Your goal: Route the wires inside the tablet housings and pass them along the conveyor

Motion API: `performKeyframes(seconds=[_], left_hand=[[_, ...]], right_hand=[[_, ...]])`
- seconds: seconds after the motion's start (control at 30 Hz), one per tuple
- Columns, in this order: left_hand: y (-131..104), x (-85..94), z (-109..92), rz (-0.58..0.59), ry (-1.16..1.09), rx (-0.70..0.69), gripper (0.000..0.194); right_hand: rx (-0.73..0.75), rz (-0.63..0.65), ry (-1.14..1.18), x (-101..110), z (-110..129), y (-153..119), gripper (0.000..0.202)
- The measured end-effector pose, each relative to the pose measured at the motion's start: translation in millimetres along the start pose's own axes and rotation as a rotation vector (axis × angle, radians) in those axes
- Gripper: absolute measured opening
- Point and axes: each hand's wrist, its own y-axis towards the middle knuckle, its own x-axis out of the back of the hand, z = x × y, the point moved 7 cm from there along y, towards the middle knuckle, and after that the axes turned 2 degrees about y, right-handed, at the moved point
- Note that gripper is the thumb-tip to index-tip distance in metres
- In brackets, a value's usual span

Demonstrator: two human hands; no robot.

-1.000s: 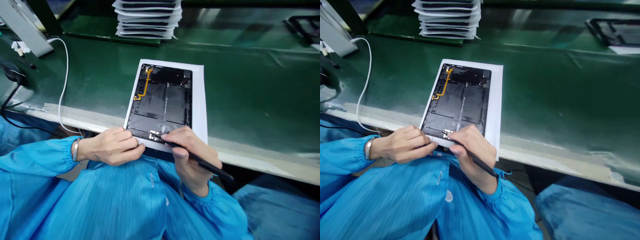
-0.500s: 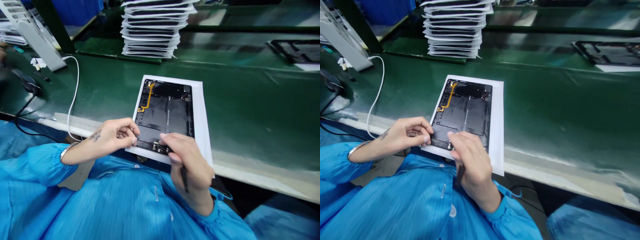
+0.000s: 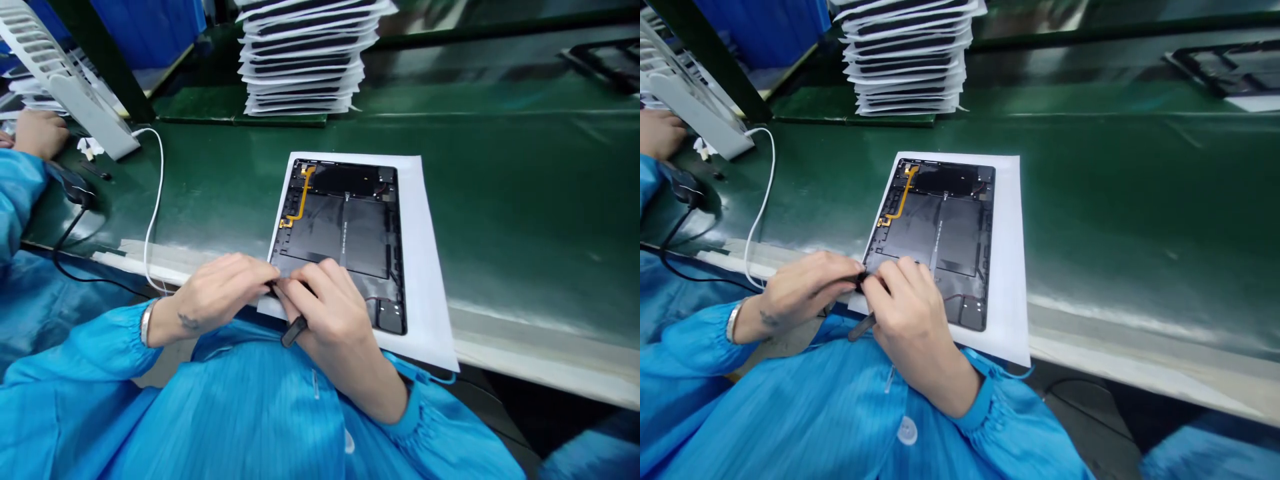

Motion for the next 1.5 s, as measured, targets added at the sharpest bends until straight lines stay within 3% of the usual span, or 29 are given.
performKeyframes(seconds=[0.13,0.27,0.57,0.73,0.97,1.13,1.37,1.5], left_hand=[[-5,2.7,19,-0.107,-0.161,0.306,0.011],[-5,-1.5,24,-0.097,-0.281,0.394,0.006],[1,-4.1,18,-0.077,-0.311,0.343,0.003],[1,-6.9,21,-0.033,-0.221,0.32,0.006],[-4,-12.2,13,0.073,0.088,0.089,0.011],[-2,-11.3,3,0.152,0.252,-0.046,0.013],[-13,-1.7,9,0.039,0.233,0.019,0.018],[-18,-3.4,2,0.082,0.222,-0.06,0.029]], right_hand=[[0.007,-0.022,0.004,1,1,-2,0.015],[0.0,-0.019,0.085,1,-2,-2,0.014],[-0.009,-0.002,0.129,0,-4,0,0.014],[0.011,-0.023,0.046,5,-3,-3,0.015],[0.14,0.071,-0.033,4,4,-7,0.026],[0.133,0.13,-0.073,-1,3,-5,0.029],[0.163,0.139,-0.097,-2,4,-4,0.03],[0.225,0.139,-0.141,-3,6,-5,0.029]])
